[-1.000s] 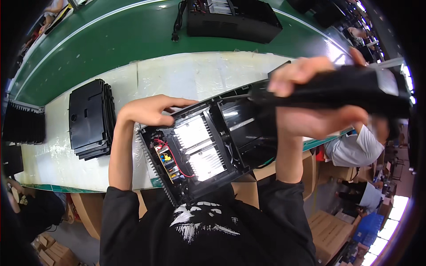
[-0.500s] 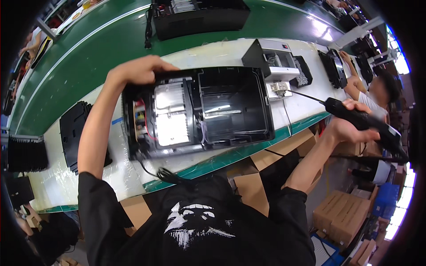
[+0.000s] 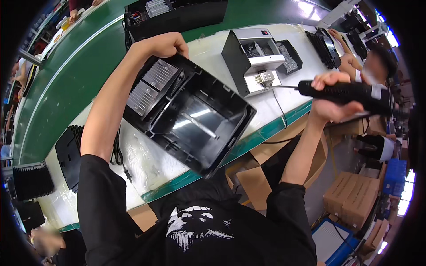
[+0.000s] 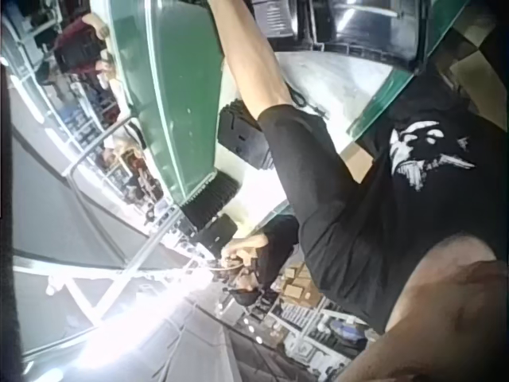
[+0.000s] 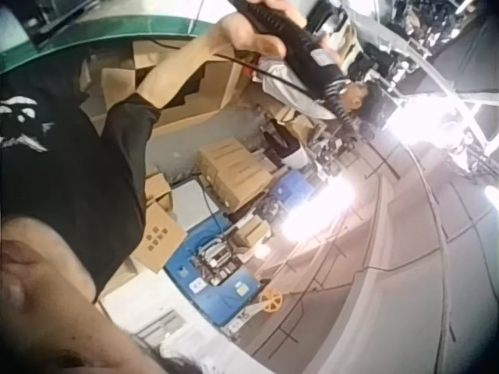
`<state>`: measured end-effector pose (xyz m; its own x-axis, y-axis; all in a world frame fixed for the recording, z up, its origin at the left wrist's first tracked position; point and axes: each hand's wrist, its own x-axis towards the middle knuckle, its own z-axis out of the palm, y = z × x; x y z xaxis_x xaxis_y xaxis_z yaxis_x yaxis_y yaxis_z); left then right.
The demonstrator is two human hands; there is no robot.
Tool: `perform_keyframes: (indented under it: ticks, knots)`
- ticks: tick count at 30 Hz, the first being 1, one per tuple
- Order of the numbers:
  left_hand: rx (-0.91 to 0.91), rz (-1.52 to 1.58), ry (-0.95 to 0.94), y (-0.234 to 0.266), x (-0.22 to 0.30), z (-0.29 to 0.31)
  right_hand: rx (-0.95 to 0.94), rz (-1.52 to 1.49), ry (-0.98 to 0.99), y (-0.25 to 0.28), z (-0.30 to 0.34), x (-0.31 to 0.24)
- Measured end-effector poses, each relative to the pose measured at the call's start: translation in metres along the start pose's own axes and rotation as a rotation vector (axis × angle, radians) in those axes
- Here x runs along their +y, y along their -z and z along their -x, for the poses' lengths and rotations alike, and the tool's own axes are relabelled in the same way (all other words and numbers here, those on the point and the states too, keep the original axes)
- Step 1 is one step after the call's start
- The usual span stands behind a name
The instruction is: Assemble an electronic device by installing internal components and securing the outer casing with an electric screwdriver.
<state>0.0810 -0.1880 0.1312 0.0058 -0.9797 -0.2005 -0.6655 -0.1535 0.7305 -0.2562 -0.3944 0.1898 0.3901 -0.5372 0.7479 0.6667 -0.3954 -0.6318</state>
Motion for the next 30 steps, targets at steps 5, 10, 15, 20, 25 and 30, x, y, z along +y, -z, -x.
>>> perform_keyframes:
  ticks: [5, 10, 15, 20, 25, 30]
  knots:
    - [0.06, -0.168, 0.033, -0.017, 0.037, -0.002, -0.071, 0.065, -0.142, -0.028, -0.059, 0.034]
    - [0.465, -0.392, -0.278, -0.1, 0.095, 0.021, 0.057, 0.326, -0.273, -0.073, -0.086, 0.04]
    - [0.56, 0.057, -0.076, -0.218, 0.17, 0.111, -0.027, 0.351, -0.341, -0.074, -0.058, 0.066]
    - [0.594, -0.308, -0.001, -0.257, 0.173, 0.129, -0.376, -0.084, -0.497, -0.043, -0.06, -0.049]
    - [0.607, -0.287, -0.023, -0.246, 0.155, 0.149, -0.787, -0.161, -0.175, -0.051, -0.061, -0.153]
    - [0.519, -0.108, -0.021, -0.227, 0.146, 0.184, -0.387, -0.388, -0.07, -0.06, 0.012, -0.162]
